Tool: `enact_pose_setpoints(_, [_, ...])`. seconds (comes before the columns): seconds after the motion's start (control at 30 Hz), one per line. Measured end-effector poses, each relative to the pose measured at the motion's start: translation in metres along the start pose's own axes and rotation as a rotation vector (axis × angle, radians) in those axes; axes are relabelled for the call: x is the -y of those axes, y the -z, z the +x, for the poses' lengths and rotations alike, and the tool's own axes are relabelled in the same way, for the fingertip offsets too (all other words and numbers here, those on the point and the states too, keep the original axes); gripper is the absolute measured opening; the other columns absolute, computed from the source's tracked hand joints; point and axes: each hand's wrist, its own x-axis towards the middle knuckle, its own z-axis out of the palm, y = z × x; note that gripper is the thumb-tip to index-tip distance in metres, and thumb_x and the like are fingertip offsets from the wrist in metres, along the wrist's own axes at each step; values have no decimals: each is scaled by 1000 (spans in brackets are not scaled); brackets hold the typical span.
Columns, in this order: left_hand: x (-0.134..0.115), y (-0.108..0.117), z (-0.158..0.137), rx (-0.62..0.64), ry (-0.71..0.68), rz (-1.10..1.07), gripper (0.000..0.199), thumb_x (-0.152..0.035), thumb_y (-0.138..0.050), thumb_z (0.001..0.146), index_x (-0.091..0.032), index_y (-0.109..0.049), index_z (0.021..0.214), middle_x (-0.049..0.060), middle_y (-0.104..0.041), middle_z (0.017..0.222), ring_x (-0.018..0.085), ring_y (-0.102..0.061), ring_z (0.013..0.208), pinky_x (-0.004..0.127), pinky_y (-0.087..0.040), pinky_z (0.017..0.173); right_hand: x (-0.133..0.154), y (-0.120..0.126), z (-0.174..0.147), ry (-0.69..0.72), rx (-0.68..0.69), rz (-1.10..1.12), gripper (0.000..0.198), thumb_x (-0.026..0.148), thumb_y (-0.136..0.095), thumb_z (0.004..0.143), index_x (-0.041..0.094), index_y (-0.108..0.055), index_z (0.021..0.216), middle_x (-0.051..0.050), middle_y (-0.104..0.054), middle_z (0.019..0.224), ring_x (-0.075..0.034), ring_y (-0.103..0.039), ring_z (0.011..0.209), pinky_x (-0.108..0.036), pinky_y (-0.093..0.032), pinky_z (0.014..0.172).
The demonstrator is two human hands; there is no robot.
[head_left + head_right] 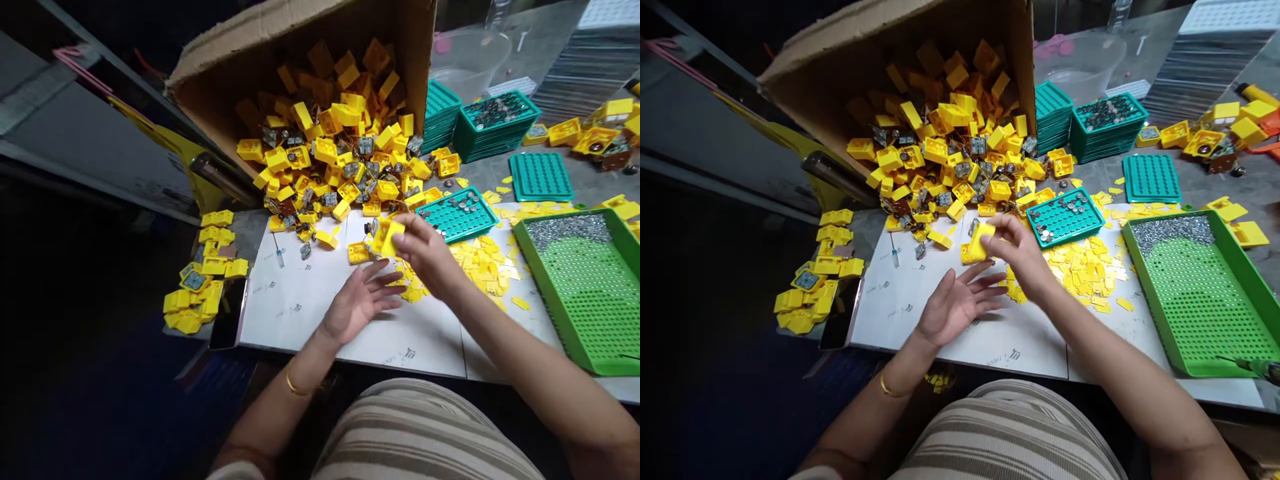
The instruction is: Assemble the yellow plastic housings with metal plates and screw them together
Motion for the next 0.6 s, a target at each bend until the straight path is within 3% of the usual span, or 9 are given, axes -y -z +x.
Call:
enact_pose_setpoints(0.1, [31, -12, -3, -28, 74, -328, 55, -57, -56, 82, -23, -55, 126, 8, -67, 115, 23, -66, 102, 35, -54, 81, -24, 0, -53, 130, 28, -427, 30, 38, -69, 77, 24, -54, 98, -5, -61, 102, -21, -60, 94, -38, -49, 82])
enact_pose_setpoints(0.17, [46, -6, -8, -121, 151, -330, 44, -42, -59, 85, -22, -56, 124, 6, -69, 104, 19, -68, 86, 28, -55, 66, -33, 7, -80, 184, 197, -725, 27, 40, -67, 80, 23, -57, 98, -7, -63, 100, -25, -59, 94, -42, -47, 83])
enact_pose_setpoints(0.23, [55, 5, -17, -199, 226, -237, 38, -32, -62, 83, -21, -57, 120, 4, -69, 93, 15, -67, 69, 21, -50, 50, -35, 20, -89, 195, 310, -873, 22, 40, -62, 85, 23, -60, 99, -8, -66, 100, -26, -61, 94, -42, -47, 81])
enact_pose_setpoints(0.27, [58, 10, -22, -222, 248, -177, 38, -30, -64, 83, -20, -57, 119, 4, -69, 91, 14, -66, 64, 19, -47, 44, -34, 27, -87, 208, 308, -902, 19, 38, -58, 89, 23, -61, 100, -8, -67, 99, -25, -62, 93, -40, -48, 80])
enact_pose_setpoints(0.33, [59, 17, -30, -247, 256, -67, 39, -30, -66, 82, -19, -57, 118, 6, -69, 93, 13, -66, 59, 18, -44, 38, -31, 39, -68, 291, 173, -938, 16, 31, -51, 93, 22, -63, 99, -8, -68, 99, -23, -63, 92, -37, -48, 80])
enact_pose_setpoints(0.4, [58, 21, -35, -252, 255, -7, 39, -31, -66, 82, -17, -57, 118, 9, -70, 97, 14, -67, 60, 18, -44, 36, -31, 42, -41, 337, 203, -1074, 20, 26, -47, 94, 21, -66, 100, -9, -68, 100, -23, -62, 90, -36, -47, 77])
enact_pose_setpoints(0.53, [55, 24, -36, -238, 267, 5, 34, -32, -65, 82, -15, -60, 111, 10, -71, 95, 14, -66, 59, 17, -42, 34, -41, 22, 2, 473, 700, -1247, 30, 30, -49, 95, 22, -64, 120, -11, -63, 121, -27, -56, 106, -38, -43, 83])
enact_pose_setpoints(0.6, [55, 26, -35, -235, 263, 2, 33, -33, -65, 82, -15, -61, 109, 9, -71, 92, 13, -65, 56, 16, -40, 33, -47, 7, 13, 511, 865, -1359, 29, 33, -51, 95, 26, -65, 119, -10, -63, 121, -28, -53, 108, -39, -40, 82])
